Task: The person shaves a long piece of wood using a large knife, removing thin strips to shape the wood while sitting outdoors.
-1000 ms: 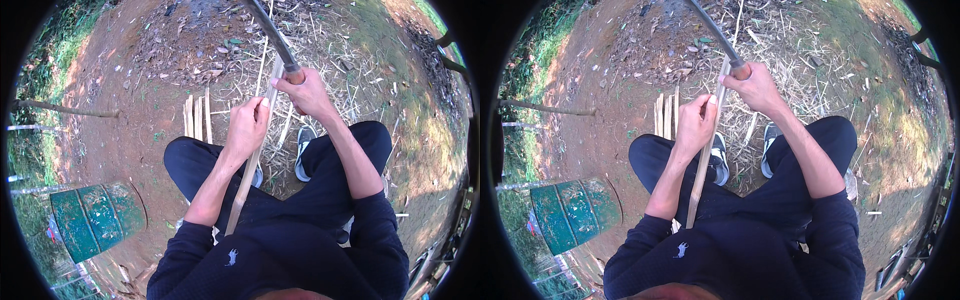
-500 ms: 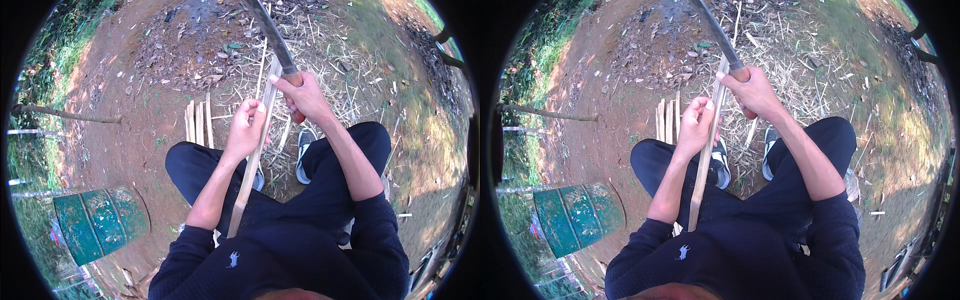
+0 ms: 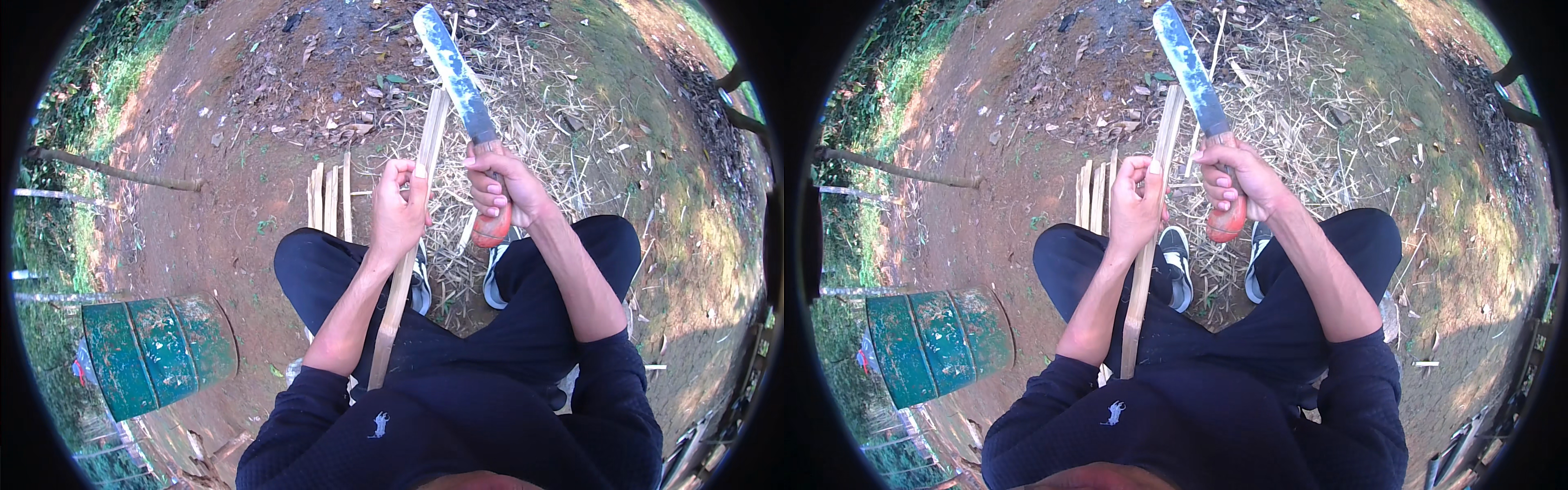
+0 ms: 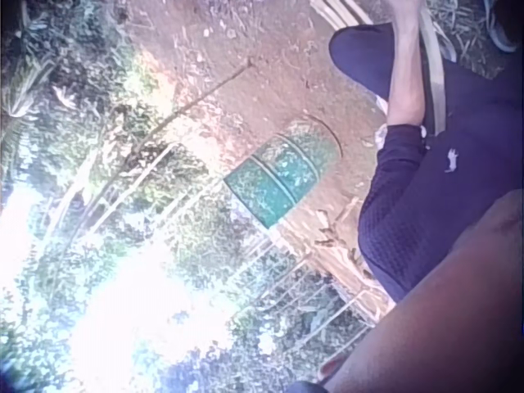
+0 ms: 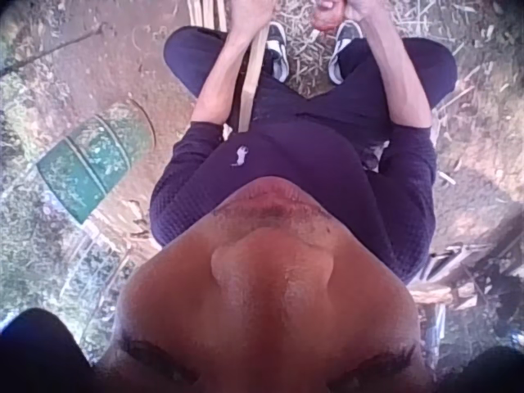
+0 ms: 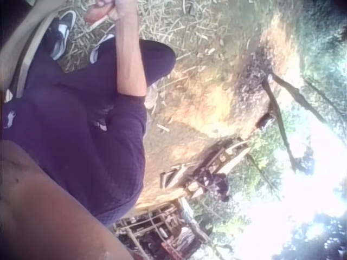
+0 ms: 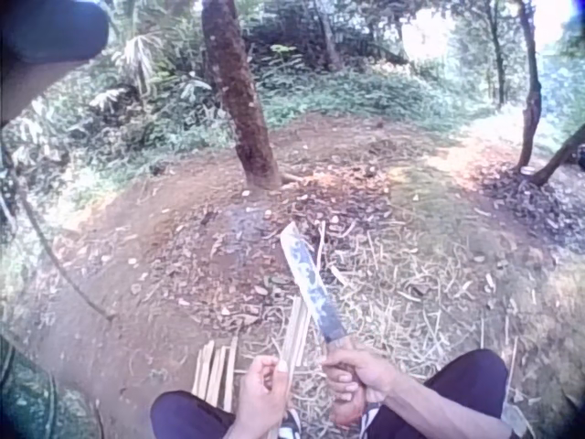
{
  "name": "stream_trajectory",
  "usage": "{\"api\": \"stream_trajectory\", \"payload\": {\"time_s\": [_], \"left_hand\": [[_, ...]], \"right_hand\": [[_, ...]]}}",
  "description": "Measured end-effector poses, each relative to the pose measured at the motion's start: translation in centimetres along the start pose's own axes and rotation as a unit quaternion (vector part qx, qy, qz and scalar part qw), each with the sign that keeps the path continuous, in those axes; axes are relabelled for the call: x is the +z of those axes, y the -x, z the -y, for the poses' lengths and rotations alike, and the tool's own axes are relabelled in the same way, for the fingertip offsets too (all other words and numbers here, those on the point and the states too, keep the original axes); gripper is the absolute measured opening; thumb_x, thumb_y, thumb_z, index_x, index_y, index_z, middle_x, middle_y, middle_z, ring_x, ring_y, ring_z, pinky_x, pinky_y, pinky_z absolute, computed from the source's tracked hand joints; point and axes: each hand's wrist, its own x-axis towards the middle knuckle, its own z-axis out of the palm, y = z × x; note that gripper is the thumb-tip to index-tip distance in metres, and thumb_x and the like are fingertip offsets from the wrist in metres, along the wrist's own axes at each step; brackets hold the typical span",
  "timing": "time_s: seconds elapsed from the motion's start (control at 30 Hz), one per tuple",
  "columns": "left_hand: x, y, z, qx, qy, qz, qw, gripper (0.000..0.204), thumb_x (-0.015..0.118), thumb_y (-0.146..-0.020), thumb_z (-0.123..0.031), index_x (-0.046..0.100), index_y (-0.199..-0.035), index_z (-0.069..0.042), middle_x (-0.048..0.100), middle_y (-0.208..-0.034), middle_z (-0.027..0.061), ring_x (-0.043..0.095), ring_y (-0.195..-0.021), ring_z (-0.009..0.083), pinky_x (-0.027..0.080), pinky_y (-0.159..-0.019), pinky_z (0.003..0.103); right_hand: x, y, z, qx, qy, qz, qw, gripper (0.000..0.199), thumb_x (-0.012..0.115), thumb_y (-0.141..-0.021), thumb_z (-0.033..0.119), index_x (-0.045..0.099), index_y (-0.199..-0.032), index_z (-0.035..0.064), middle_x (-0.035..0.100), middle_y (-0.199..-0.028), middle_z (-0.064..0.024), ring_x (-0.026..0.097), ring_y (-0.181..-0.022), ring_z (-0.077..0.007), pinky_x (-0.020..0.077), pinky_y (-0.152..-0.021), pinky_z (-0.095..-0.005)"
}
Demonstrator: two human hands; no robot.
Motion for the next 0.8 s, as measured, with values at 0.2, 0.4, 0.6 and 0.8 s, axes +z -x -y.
{"api": "stream_trajectory", "payload": {"time_s": [0.2,0.4,0.6,0.8], "left_hand": [[0.0,0.1,-0.2,0.002,0.010,0.007,1.000,0.021,0.050,-0.105,-0.020,0.048,-0.106,0.000,0.057,-0.076,0.0042,0.052,-0.048,0.0063,0.043,-0.041,0.022],[0.1,0.1,0.1,0.007,-0.004,0.002,1.000,0.018,0.050,-0.106,-0.022,0.050,-0.107,-0.003,0.060,-0.077,0.0037,0.052,-0.047,0.0057,0.041,-0.038,0.021],[0.0,0.0,0.8,0.038,-0.021,0.002,0.999,0.020,0.049,-0.106,-0.021,0.050,-0.107,-0.001,0.060,-0.075,0.0038,0.053,-0.047,0.0054,0.042,-0.039,0.021],[0.0,-0.1,0.4,0.038,-0.033,0.001,0.999,0.022,0.050,-0.105,-0.020,0.049,-0.106,0.002,0.061,-0.072,0.0065,0.057,-0.048,0.0079,0.044,-0.040,0.024]], "right_hand": [[0.2,-0.3,-0.4,0.001,-0.003,-0.008,1.000,0.016,0.062,-0.092,0.007,0.050,-0.082,0.0108,0.043,-0.053,0.0051,0.042,-0.040,-0.0059,0.0369,-0.037,-0.0242],[0.1,-0.4,-0.7,0.009,-0.003,-0.013,1.000,0.017,0.062,-0.092,0.007,0.049,-0.082,0.0104,0.043,-0.054,0.0050,0.042,-0.040,-0.0055,0.0368,-0.037,-0.0247],[0.5,-0.6,-1.3,0.042,0.013,-0.054,0.998,0.009,0.057,-0.094,0.005,0.050,-0.096,0.0111,0.038,-0.052,0.0069,0.035,-0.037,-0.0044,0.0331,-0.035,-0.0238],[-0.1,-0.1,-1.2,0.064,0.025,-0.024,0.997,0.014,0.056,-0.093,0.004,0.047,-0.088,0.0123,0.038,-0.052,0.0075,0.034,-0.037,-0.0040,0.0322,-0.034,-0.0235]]}}
